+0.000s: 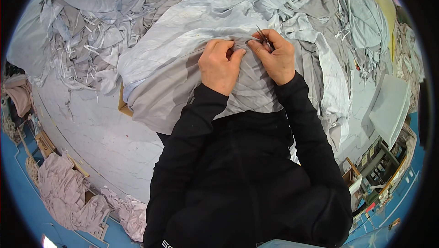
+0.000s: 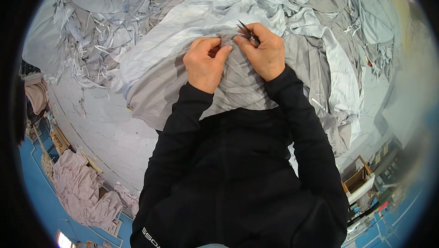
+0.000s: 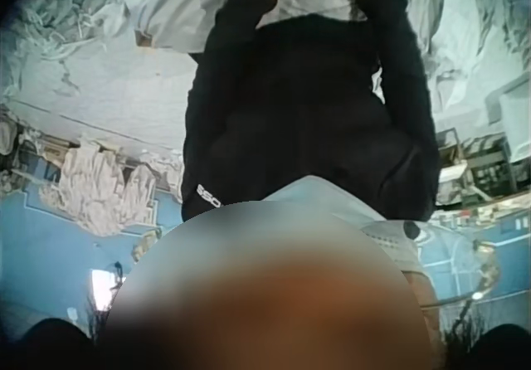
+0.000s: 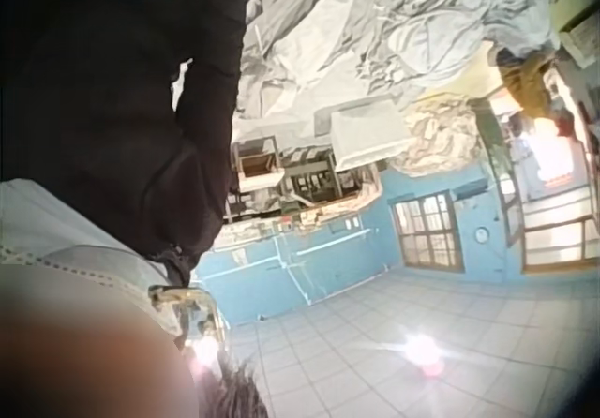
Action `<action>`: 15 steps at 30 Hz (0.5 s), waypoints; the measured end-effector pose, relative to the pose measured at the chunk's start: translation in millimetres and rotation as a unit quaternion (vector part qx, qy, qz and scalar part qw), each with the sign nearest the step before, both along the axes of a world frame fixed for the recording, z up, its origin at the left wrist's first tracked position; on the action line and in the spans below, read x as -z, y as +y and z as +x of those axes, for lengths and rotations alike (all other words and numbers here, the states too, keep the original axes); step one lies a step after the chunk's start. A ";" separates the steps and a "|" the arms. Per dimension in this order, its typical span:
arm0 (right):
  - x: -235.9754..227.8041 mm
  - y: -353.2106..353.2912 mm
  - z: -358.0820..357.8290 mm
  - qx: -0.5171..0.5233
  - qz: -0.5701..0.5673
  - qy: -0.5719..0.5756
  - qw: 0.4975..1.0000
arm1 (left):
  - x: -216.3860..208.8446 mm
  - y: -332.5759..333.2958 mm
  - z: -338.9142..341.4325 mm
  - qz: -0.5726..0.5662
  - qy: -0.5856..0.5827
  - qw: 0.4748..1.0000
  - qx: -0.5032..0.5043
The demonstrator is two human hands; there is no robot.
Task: Trim loose threads from white pillowcases using small hand clippers in a factory setting.
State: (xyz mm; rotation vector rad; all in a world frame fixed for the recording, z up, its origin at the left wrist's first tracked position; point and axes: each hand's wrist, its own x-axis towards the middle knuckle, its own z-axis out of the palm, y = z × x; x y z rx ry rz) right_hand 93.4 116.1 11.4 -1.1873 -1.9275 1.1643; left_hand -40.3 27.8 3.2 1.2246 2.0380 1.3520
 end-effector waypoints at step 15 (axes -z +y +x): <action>-29.7 -24.4 7.4 -0.140 0.152 -0.100 0.973 | 17.7 -11.5 -4.0 0.022 -0.195 0.979 -0.053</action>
